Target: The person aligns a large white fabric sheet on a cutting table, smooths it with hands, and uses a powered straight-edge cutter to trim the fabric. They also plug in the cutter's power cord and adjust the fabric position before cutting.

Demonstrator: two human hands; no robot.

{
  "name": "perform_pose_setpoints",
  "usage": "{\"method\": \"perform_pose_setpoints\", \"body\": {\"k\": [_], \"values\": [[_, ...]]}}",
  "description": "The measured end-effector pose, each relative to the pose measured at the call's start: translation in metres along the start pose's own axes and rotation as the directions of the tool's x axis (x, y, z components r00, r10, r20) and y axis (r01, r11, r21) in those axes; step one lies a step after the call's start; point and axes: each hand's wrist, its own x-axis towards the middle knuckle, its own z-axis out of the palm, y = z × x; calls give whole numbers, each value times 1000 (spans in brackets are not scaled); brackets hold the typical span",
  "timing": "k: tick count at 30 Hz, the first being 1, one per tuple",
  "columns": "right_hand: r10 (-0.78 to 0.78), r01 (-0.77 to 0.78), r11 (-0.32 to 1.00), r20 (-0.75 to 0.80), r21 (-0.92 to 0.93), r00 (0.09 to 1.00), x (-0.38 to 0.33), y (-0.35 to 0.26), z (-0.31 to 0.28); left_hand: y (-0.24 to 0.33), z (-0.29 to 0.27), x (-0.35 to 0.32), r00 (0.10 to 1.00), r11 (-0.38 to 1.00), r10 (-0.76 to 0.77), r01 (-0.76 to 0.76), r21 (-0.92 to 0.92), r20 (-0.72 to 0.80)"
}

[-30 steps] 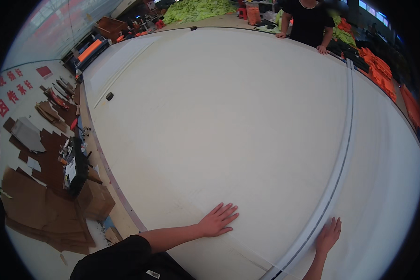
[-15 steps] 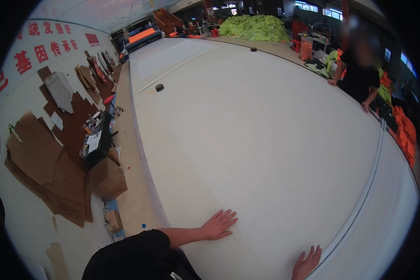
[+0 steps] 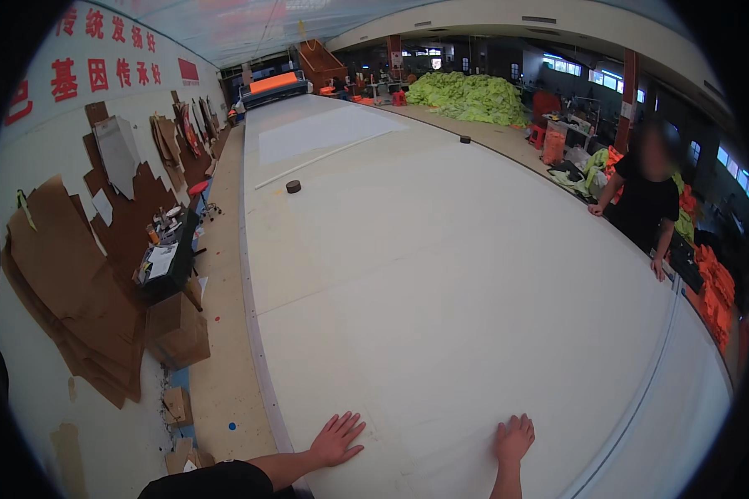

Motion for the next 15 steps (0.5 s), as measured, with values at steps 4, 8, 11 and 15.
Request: {"method": "perform_pose_setpoints", "body": {"k": [4, 8, 11, 15], "values": [[237, -239, 966, -37, -98, 971, -19, 76, -37, 6, -1, 6, 1000, 1000, 12, -12, 5, -20], [376, -390, 913, -131, -115, 918, -65, 100, -58, 6, -6, 6, 998, 999, 29, -29, 17, -50], [259, -269, 961, -131, -64, 957, -114, 65, -51, 0, -7, 3, 996, 999, 40, -40, -3, -79], [140, -136, 990, -135, 40, 981, -185, -28, -38, -11, 0, -3, 996, 999, 40, -42, -24, -77]]}}
